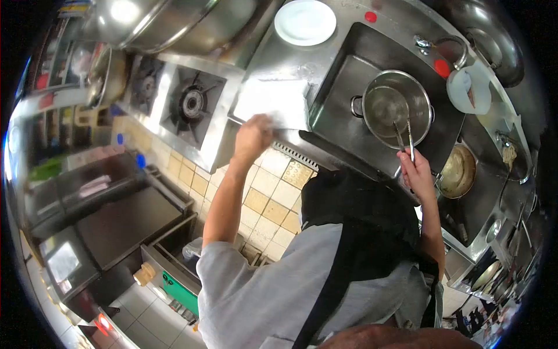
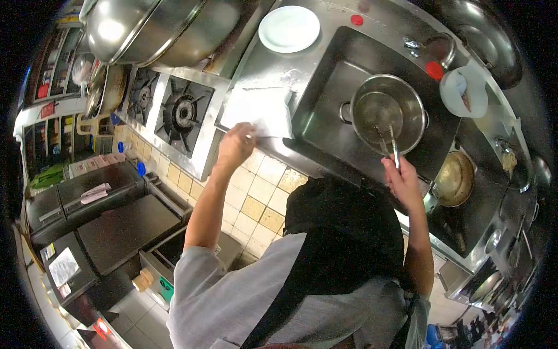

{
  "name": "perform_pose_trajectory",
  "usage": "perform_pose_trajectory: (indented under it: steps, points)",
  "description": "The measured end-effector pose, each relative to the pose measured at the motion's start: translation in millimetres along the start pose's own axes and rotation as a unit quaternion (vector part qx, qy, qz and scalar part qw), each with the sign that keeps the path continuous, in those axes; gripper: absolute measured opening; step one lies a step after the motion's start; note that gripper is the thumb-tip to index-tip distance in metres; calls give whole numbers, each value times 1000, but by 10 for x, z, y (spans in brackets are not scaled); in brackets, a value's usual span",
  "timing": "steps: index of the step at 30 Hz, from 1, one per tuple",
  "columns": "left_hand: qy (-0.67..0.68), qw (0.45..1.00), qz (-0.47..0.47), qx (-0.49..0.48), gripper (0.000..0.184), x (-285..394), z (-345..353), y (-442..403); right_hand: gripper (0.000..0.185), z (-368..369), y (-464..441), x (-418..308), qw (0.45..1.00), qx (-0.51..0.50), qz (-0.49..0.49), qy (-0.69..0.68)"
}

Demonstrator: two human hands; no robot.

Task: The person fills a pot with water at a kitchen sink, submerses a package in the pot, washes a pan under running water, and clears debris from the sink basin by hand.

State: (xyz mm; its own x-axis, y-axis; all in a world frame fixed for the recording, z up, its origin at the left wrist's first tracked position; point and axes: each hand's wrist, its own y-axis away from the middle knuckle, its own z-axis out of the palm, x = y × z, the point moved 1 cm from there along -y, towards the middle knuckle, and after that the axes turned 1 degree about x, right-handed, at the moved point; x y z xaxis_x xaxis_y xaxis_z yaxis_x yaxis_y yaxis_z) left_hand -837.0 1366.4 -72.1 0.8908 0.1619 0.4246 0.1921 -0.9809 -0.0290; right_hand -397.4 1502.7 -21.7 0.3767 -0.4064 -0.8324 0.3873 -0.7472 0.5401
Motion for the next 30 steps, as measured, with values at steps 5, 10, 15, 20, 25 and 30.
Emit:
perform_pose_trajectory:
  steps: [5, 10, 15, 20, 25, 30]
  points:
    - [-10, 964, -172, 201, 51, -431, 42, -94, 18, 61, -14, -45, 1000, -8, 16, 11]
    - [172, 910, -362, 104, 42, -602, 21, -499, 17, 168, -77, -95, 999, -35, -11, 36]
    - [334, 845, -400, 118, 33, -832, 140, -722, 16, 210, -81, -132, 997, -32, -42, 59]
    - [338, 884, -287, 145, 27, -599, -105, -865, 16, 272, -68, -407, 996, -35, -36, 67]
    - [354, 884, -281, 119, 29, -623, -115, -856, 17, 424, -238, -503, 992, -47, -98, 66]
    - [97, 953, -278, 73, 45, -632, -215, -446, 17, 468, -258, -591, 966, -38, -186, 173]
